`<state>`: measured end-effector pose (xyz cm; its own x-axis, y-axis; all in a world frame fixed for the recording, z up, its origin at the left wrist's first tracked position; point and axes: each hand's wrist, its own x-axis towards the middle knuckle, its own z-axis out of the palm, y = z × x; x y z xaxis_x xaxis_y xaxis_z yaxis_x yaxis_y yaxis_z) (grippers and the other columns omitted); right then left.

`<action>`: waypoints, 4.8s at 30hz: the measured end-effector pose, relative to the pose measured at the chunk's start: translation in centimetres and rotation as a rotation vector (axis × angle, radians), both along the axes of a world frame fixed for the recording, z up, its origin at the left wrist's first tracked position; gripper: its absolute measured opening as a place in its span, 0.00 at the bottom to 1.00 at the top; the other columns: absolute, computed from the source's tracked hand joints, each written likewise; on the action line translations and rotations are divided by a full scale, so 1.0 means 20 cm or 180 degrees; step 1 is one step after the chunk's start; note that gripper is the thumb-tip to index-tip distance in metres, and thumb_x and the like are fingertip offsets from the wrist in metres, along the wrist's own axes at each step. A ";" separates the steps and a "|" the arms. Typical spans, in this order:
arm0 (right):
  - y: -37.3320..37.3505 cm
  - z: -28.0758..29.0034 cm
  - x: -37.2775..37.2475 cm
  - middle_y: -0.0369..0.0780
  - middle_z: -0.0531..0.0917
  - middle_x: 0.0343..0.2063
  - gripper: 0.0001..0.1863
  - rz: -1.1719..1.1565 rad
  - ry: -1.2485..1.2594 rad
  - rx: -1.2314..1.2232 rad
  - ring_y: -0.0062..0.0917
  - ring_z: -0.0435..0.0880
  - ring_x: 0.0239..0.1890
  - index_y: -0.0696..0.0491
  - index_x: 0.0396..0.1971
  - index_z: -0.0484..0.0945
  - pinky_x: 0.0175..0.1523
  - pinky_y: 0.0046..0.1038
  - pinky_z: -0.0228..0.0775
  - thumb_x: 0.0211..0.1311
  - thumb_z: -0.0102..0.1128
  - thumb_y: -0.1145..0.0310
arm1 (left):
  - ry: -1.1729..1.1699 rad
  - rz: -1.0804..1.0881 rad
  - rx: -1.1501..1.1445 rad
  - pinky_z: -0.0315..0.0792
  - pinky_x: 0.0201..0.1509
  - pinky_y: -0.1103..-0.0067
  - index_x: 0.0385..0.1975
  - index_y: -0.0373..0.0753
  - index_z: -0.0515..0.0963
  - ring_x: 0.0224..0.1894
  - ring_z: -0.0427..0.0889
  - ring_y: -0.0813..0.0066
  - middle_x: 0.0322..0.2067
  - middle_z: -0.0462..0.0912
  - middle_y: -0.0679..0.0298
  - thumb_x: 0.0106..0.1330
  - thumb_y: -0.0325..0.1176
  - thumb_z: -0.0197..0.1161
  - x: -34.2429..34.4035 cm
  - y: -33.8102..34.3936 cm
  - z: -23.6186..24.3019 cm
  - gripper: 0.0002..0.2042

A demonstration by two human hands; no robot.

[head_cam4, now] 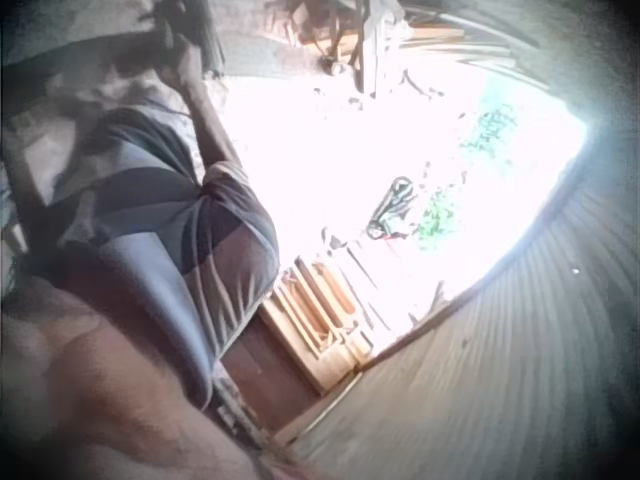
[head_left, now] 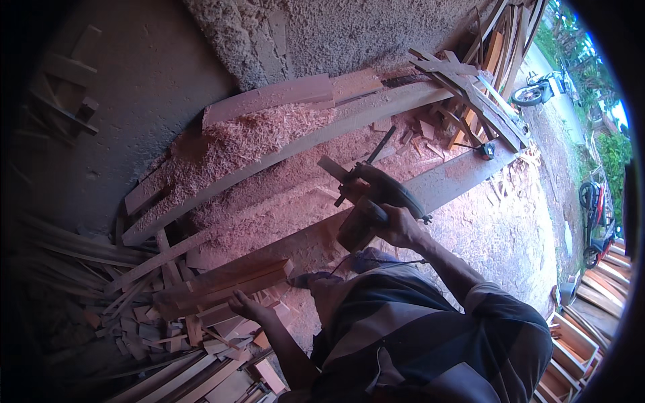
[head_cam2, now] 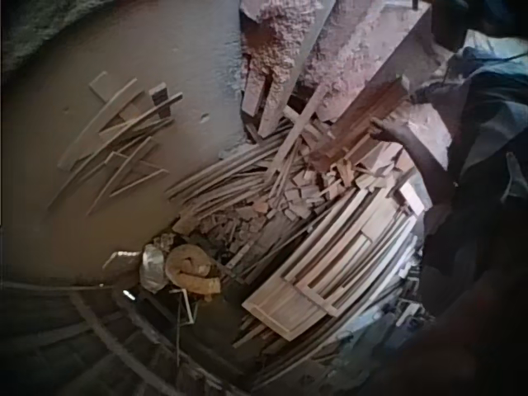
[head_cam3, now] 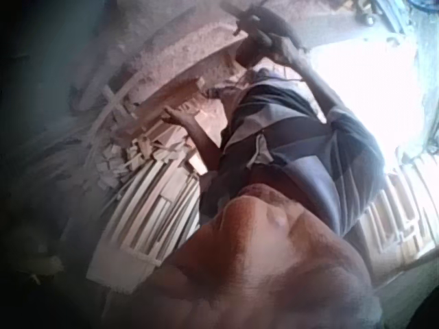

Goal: The person uses a circular saw to cut a long plank of wood into smaller pieces. They repeatedly position the plank, cut it, and move the cut piece aside, creating a pile of wood offcuts.

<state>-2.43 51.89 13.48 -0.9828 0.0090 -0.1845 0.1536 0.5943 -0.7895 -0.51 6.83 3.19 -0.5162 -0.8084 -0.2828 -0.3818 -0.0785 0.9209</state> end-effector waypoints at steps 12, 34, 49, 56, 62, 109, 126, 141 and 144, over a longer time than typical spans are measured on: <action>0.34 -0.16 0.12 0.53 0.86 0.32 0.20 -0.0733 0.0154 -0.0020 0.49 0.88 0.39 0.57 0.46 0.80 0.42 0.42 0.78 0.55 0.71 0.64 | -0.0213 0.0662 0.0266 0.76 0.63 0.55 0.71 0.32 0.48 0.62 0.74 0.47 0.67 0.61 0.40 0.62 0.44 0.73 -0.30 -0.24 -0.50 0.46; 0.26 -0.21 0.15 0.55 0.86 0.42 0.28 -0.0513 -0.0208 -0.0104 0.47 0.88 0.46 0.56 0.58 0.77 0.48 0.41 0.80 0.56 0.70 0.67 | 0.0507 -0.1391 0.0465 0.76 0.58 0.71 0.69 0.33 0.66 0.52 0.80 0.70 0.50 0.80 0.61 0.70 0.32 0.66 -0.03 0.17 -0.40 0.29; 0.21 -0.32 0.20 0.54 0.87 0.36 0.29 -0.0188 0.0251 -0.0080 0.49 0.89 0.40 0.56 0.59 0.77 0.43 0.42 0.80 0.56 0.71 0.64 | -0.1607 -0.2001 -0.2784 0.66 0.68 0.53 0.72 0.27 0.58 0.64 0.71 0.34 0.64 0.69 0.35 0.64 0.47 0.70 0.11 0.26 -0.41 0.44; 0.18 -0.36 0.21 0.53 0.86 0.42 0.28 0.0101 0.0392 0.0043 0.49 0.86 0.45 0.58 0.57 0.76 0.49 0.44 0.78 0.57 0.70 0.63 | -0.1400 -0.2953 -0.2749 0.54 0.75 0.49 0.75 0.28 0.46 0.74 0.55 0.37 0.73 0.53 0.35 0.46 0.46 0.80 0.14 0.22 -0.28 0.60; 0.21 -0.37 0.23 0.53 0.85 0.43 0.30 0.0139 0.0200 0.0233 0.48 0.86 0.45 0.58 0.59 0.74 0.50 0.45 0.78 0.57 0.71 0.64 | -0.1606 -0.3628 -0.3557 0.52 0.76 0.48 0.77 0.48 0.55 0.76 0.54 0.41 0.76 0.51 0.47 0.46 0.32 0.76 0.16 -0.20 -0.29 0.53; 0.27 -0.27 0.12 0.43 0.85 0.29 0.24 -0.0048 -0.0033 -0.0203 0.30 0.84 0.31 0.59 0.47 0.81 0.41 0.35 0.77 0.48 0.71 0.68 | 0.0381 0.1241 -0.0658 0.66 0.73 0.58 0.68 0.24 0.52 0.65 0.69 0.35 0.62 0.64 0.33 0.56 0.30 0.66 -0.36 -0.16 -0.63 0.41; -0.09 0.30 0.01 0.44 0.87 0.28 0.19 0.1581 -0.0254 -0.0382 0.26 0.87 0.32 0.59 0.44 0.81 0.38 0.33 0.78 0.52 0.72 0.68 | -0.0068 -0.0326 -0.1467 0.47 0.81 0.61 0.77 0.33 0.47 0.79 0.46 0.39 0.76 0.46 0.35 0.69 0.37 0.64 0.05 -0.18 -0.25 0.42; -0.64 0.28 0.03 0.53 0.88 0.35 0.27 0.3296 -0.0221 -0.0368 0.39 0.91 0.37 0.59 0.56 0.79 0.42 0.36 0.81 0.56 0.70 0.67 | -0.1292 -0.3550 -0.3973 0.48 0.78 0.48 0.72 0.39 0.60 0.77 0.54 0.49 0.73 0.59 0.53 0.41 0.62 0.79 0.10 -0.22 0.08 0.58; -0.67 0.28 0.02 0.50 0.88 0.33 0.27 0.3241 -0.0587 -0.0088 0.35 0.90 0.36 0.58 0.57 0.79 0.41 0.36 0.80 0.56 0.71 0.66 | -0.1037 -0.3556 -0.4009 0.52 0.78 0.54 0.68 0.38 0.65 0.75 0.59 0.54 0.69 0.66 0.55 0.42 0.60 0.79 0.04 -0.27 -0.04 0.53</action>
<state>-2.03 38.41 19.15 -0.4790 -0.8173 -0.3204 -0.2917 0.4924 -0.8200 0.37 1.36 2.40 -0.9962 0.0876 -0.0029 0.0871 0.9930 0.0801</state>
